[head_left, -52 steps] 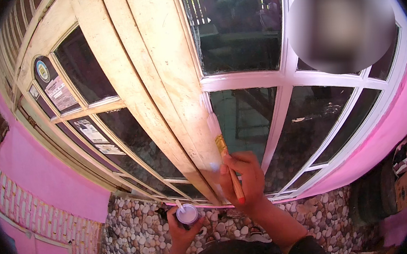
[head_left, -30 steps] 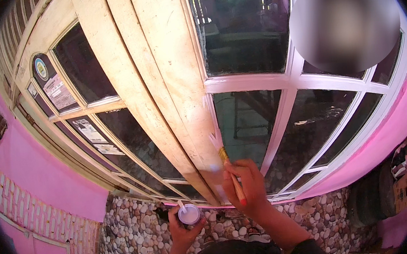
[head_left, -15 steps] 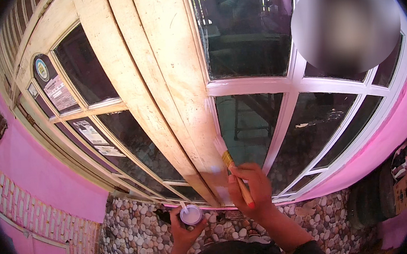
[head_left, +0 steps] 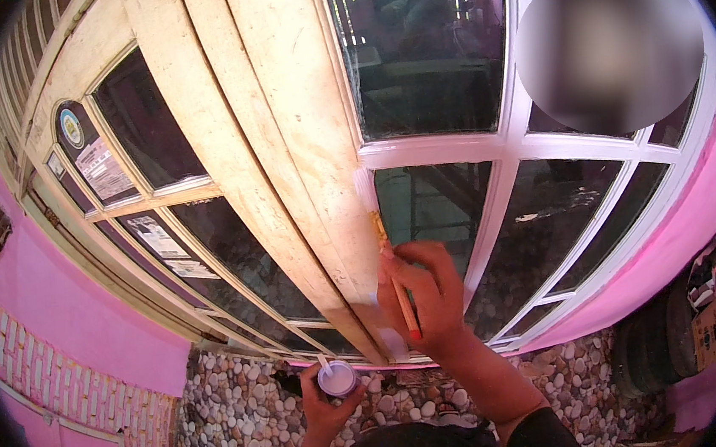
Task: The person paints the wooden frame of a glass door using a brush and a small container of white paint.
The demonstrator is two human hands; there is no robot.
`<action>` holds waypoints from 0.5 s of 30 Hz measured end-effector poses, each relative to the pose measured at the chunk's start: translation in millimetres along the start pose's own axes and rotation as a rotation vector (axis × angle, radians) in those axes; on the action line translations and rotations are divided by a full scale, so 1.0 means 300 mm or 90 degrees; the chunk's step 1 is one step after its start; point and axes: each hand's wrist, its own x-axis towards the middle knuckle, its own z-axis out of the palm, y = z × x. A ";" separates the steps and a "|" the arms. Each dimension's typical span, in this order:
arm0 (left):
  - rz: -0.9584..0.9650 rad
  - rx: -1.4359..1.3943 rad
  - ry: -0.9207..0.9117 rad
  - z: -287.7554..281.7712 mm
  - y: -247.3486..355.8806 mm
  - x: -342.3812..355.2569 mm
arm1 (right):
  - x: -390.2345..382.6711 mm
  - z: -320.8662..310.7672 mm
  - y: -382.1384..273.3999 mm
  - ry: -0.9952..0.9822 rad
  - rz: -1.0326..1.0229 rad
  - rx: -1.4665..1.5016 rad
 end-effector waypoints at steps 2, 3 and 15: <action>-0.004 0.001 0.002 -0.003 -0.003 -0.004 | -0.019 -0.013 -0.006 -0.035 0.006 0.007; -0.012 -0.035 0.004 -0.005 -0.006 -0.005 | -0.018 -0.013 -0.009 -0.037 0.008 0.008; 0.000 -0.042 -0.001 0.002 -0.011 -0.003 | 0.003 -0.018 -0.015 -0.015 -0.007 0.035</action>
